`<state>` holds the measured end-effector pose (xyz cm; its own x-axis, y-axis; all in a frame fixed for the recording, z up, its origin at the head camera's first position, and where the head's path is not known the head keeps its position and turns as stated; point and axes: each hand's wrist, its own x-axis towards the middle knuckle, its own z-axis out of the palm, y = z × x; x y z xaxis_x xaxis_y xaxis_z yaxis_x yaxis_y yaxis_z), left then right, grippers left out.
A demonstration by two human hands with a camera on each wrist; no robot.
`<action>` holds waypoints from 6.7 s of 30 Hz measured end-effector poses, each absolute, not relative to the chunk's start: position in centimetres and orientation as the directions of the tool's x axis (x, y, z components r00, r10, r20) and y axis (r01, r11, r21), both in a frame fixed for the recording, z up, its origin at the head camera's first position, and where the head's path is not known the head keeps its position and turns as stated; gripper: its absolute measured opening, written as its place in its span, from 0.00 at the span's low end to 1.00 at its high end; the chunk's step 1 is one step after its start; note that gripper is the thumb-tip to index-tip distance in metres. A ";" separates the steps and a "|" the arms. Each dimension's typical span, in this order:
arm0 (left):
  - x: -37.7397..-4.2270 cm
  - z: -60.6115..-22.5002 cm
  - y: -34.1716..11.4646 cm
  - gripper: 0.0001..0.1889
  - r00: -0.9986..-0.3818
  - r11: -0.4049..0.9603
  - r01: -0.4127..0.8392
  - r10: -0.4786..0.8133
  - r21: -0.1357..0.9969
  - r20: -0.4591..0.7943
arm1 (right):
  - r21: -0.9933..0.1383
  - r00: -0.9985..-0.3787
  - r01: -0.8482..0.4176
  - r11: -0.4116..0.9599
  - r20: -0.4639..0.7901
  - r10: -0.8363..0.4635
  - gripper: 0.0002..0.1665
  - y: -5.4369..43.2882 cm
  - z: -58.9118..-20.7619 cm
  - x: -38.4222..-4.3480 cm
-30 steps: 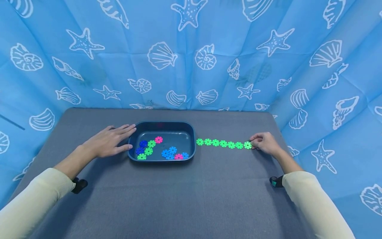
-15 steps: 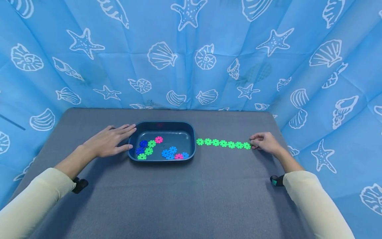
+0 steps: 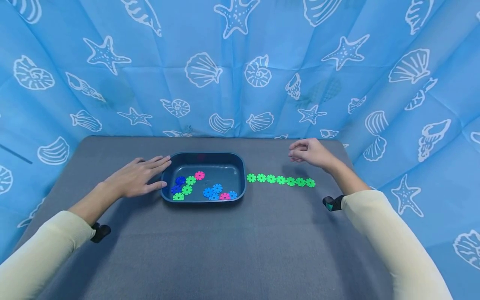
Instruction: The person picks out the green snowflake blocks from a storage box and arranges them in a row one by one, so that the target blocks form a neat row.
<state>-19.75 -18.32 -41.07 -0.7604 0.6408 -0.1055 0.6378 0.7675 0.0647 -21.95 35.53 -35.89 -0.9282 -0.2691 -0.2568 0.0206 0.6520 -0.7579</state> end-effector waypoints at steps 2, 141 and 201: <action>-19.7 -41.0 -18.3 0.40 -0.761 0.768 0.638 0.641 0.063 -0.106 | -0.767 -0.917 -0.012 0.642 -0.247 -0.313 0.23 33.4 -35.0 -22.3; -19.5 -40.9 -17.9 0.39 -0.767 0.777 0.627 0.629 0.063 -0.124 | -0.716 -0.315 -0.195 0.671 -0.602 -0.734 0.27 10.2 -38.3 -22.7; -19.5 -41.1 -17.8 0.39 -0.772 0.780 0.625 0.624 0.040 -0.116 | -0.699 -0.926 0.114 0.706 -0.332 -0.180 0.21 45.3 -41.6 -18.3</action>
